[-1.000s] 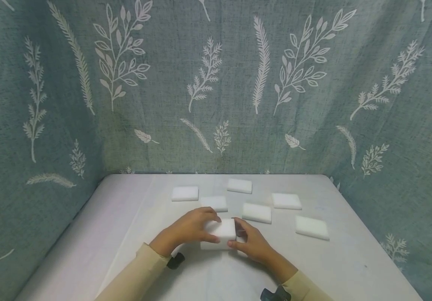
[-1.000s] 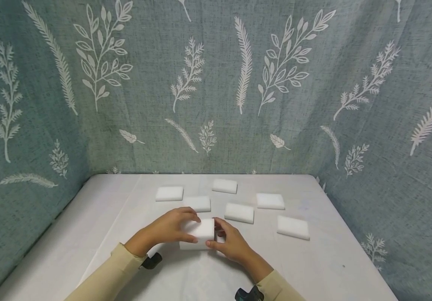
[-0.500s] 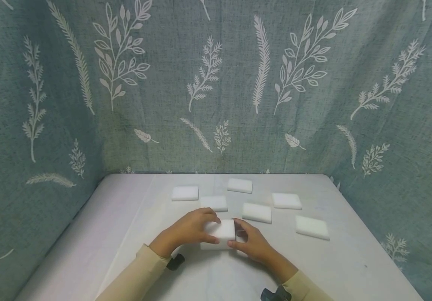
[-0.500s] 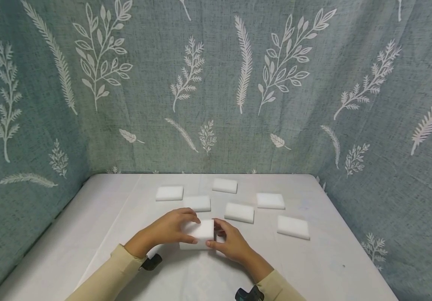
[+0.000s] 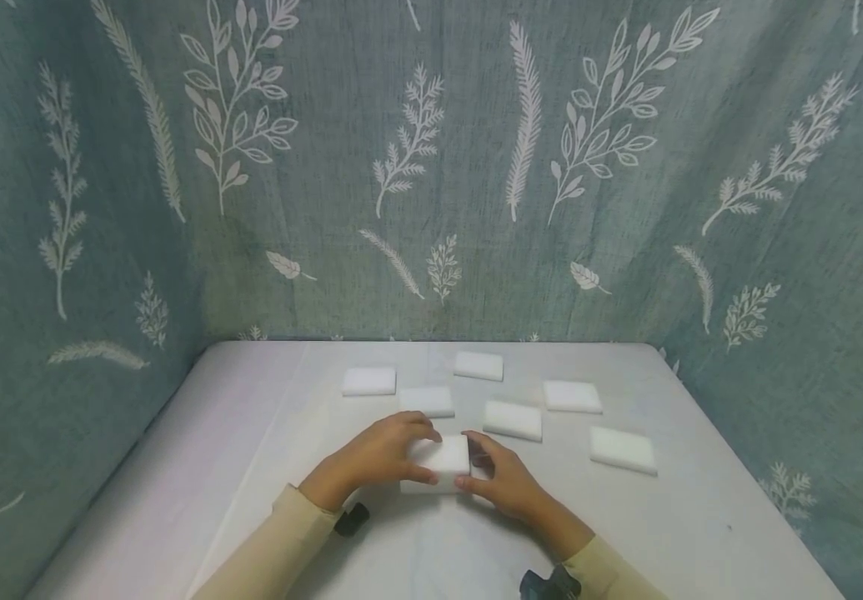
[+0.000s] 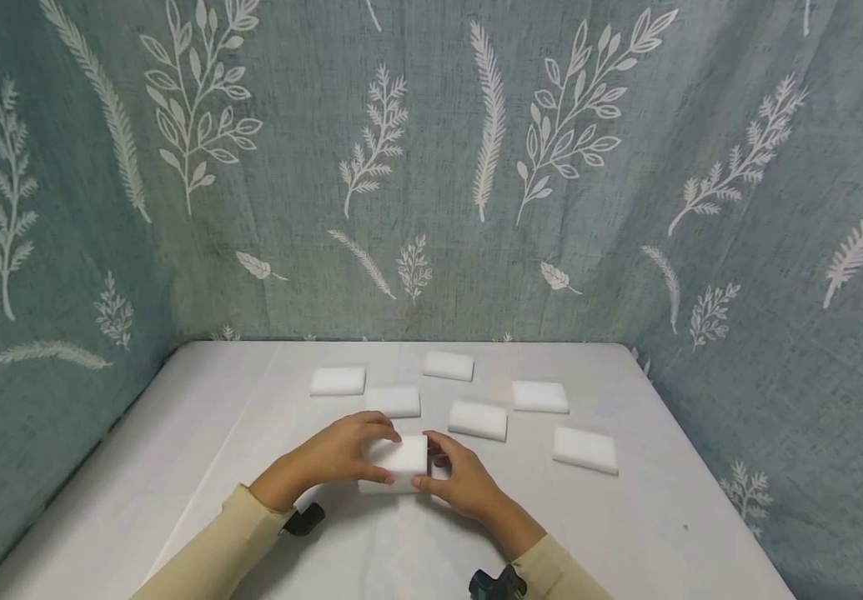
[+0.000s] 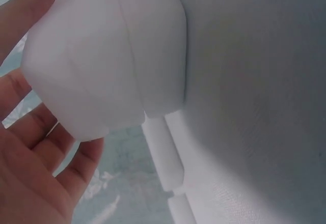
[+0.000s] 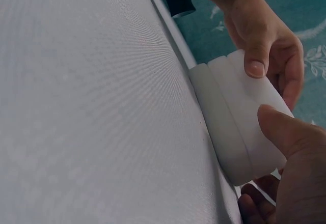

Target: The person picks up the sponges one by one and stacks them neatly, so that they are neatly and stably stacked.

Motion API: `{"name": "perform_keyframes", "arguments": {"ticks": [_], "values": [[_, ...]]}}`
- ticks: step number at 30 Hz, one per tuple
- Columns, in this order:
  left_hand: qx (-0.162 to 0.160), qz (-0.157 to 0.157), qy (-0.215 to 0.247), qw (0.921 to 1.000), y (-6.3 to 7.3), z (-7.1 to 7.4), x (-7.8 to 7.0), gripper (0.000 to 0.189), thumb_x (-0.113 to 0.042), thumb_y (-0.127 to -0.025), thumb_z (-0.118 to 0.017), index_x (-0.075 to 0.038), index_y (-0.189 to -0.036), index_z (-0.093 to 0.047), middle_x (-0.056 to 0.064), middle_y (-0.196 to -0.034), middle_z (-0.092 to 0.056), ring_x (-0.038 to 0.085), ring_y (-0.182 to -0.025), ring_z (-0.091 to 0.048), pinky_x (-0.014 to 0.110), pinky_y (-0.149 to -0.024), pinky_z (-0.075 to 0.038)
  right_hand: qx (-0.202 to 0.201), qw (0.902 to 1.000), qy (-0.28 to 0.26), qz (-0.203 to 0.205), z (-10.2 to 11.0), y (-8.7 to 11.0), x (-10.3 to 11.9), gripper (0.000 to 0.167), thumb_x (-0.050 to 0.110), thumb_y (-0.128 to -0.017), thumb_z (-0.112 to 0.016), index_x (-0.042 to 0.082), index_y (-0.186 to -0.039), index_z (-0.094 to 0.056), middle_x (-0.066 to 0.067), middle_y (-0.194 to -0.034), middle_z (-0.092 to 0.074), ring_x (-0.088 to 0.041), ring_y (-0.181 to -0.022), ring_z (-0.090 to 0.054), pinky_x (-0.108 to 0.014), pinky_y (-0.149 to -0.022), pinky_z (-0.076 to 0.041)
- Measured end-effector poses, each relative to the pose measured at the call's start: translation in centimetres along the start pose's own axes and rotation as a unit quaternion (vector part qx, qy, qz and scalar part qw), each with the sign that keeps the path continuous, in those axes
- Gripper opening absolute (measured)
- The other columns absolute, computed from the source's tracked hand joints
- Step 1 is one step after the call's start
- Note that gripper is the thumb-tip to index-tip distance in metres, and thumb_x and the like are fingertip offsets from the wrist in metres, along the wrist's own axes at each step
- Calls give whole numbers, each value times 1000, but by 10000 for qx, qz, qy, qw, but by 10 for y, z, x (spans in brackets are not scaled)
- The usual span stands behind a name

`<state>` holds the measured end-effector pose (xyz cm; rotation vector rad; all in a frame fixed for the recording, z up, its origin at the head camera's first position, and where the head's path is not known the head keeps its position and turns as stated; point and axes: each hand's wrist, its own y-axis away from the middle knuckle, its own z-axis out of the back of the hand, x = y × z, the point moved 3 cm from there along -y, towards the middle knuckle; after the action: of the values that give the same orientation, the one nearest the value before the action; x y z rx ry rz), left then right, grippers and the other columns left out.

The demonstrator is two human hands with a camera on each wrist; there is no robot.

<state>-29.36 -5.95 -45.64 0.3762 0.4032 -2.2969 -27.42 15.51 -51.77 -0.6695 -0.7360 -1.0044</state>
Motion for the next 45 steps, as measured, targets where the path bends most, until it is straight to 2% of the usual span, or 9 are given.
{"name": "perform_keyframes", "arguments": {"ticks": [6, 11, 15, 19, 24, 27, 31, 37, 45], "values": [[98, 98, 67, 9999, -1, 0, 2, 56, -51, -72, -82, -21, -117, -69, -4, -122, -59, 18, -116, -55, 41, -98, -46, 26, 9999, -97, -75, 2, -1, 3, 76, 45, -82, -75, 9, -142, -45, -10, -137, -54, -26, -120, -55, -43, -101, -44], [119, 218, 226, 9994, 3, 3, 2, 72, -53, -71, -82, -19, -130, -60, -3, -130, -58, 19, -122, -52, 42, -101, -44, 48, 9998, -106, -136, 1, 0, 2, 77, 44, -82, -76, 9, -142, -44, -10, -137, -53, -26, -118, -56, -43, -100, -44], [32, 292, 422, 9987, 8, 8, 5, 79, -51, -70, -84, -19, -136, -55, -3, -126, -59, 18, -116, -55, 42, -97, -46, 47, 9999, -82, -132, 1, 0, 2, 78, 44, -81, -76, 9, -143, -44, -10, -137, -53, -26, -117, -57, -44, -100, -45], [-90, 302, 686, 9971, 11, 14, 11, 78, -48, -69, -85, -20, -136, -55, -1, -122, -61, 17, -109, -56, 40, -90, -49, 18, 9999, -79, -105, 1, 0, 2, 80, 45, -81, -77, 10, -144, -43, -11, -137, -53, -27, -116, -58, -46, -99, -45], [-199, 230, 938, 9951, 14, 20, 17, 74, -50, -71, -83, -18, -133, -58, 2, -123, -62, 21, -109, -56, 42, -89, -49, -31, 9999, -135, -71, 0, 2, 1, 81, 44, -80, -78, 10, -144, -42, -10, -136, -54, -27, -115, -58, -46, -99, -44], [-271, 394, 1055, 9933, 14, 23, 22, 70, -54, -72, -81, -18, -129, -61, 2, -121, -62, 23, -109, -57, 43, -89, -49, -59, 9998, -193, -34, 0, 2, 0, 81, 43, -80, -78, 11, -144, -42, -8, -134, -55, -25, -115, -57, -44, -99, -45], [-429, 644, 1093, 9910, 12, 28, 30, 68, -57, -74, -78, -15, -125, -64, 4, -117, -63, 26, -107, -58, 45, -90, -48, -71, 9994, -329, 44, 2, -1, 1, 80, 40, -81, -79, 11, -145, -41, -10, -135, -54, -27, -118, -56, -43, -100, -45], [-650, 796, 1012, 9895, 4, 30, 50, 61, -53, -81, -73, -12, -125, -64, 6, -118, -64, 25, -106, -57, 45, -89, -49, -109, 9989, -437, 131, 1, -6, 3, 77, 38, -82, -77, 11, -145, -42, -10, -137, -53, -27, -118, -57, -43, -100, -45], [-565, 1152, 1077, 9859, -16, 24, 75, 50, -38, -87, -73, -12, -129, -62, 4, -122, -62, 23, -111, -56, 45, -93, -48, -132, 9993, -340, 27, -1, -1, 0, 76, 43, -83, -75, 14, -145, -43, -8, -138, -53, -25, -116, -58, -44, -100, -44]]}}
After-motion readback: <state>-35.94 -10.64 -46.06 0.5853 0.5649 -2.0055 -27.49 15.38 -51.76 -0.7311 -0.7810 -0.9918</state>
